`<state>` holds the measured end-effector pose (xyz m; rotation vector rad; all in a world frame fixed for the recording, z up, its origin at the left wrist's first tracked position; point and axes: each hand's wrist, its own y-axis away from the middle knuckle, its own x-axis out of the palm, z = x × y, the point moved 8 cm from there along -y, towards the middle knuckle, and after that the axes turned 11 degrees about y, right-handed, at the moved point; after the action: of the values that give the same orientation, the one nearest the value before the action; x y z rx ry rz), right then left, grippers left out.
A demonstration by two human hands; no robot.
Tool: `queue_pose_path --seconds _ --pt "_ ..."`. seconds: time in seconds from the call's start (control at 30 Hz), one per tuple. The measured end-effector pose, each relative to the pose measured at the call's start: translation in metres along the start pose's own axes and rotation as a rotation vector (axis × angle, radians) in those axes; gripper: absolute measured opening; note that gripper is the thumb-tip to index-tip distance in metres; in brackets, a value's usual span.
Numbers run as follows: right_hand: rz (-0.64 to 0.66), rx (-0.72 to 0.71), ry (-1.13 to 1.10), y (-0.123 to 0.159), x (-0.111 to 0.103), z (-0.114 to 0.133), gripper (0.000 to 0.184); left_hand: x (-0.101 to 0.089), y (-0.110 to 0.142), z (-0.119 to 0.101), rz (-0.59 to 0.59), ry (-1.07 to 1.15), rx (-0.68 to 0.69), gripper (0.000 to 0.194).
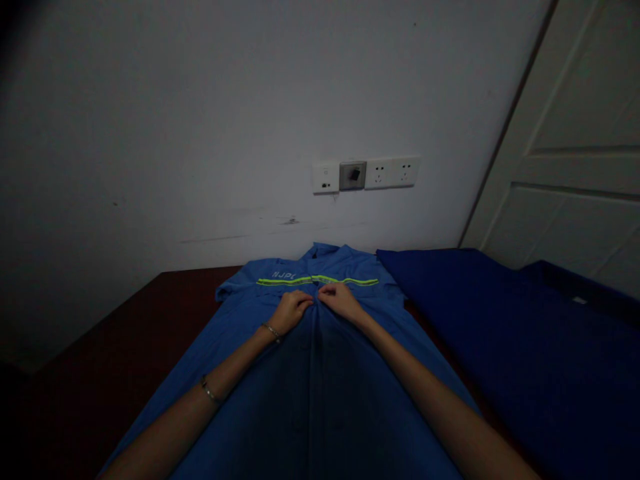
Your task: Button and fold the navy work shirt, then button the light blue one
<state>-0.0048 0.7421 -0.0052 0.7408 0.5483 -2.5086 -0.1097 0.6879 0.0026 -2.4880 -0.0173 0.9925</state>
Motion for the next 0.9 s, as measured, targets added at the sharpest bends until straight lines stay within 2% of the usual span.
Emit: queue_pose_path --seconds 0.53,0.73,0.9 --pt "0.065 -0.090 0.045 0.002 0.006 0.006 0.023 -0.009 0.005 0.005 -0.075 0.027 -0.084 0.013" --pt "0.027 -0.143 0.055 0.006 0.010 0.007 0.021 -0.007 0.009 0.016 -0.108 0.158 -0.162 0.015" --pt "-0.013 -0.169 0.035 0.007 0.014 0.004 0.018 -0.004 0.011 0.021 -0.129 0.219 -0.174 0.016"
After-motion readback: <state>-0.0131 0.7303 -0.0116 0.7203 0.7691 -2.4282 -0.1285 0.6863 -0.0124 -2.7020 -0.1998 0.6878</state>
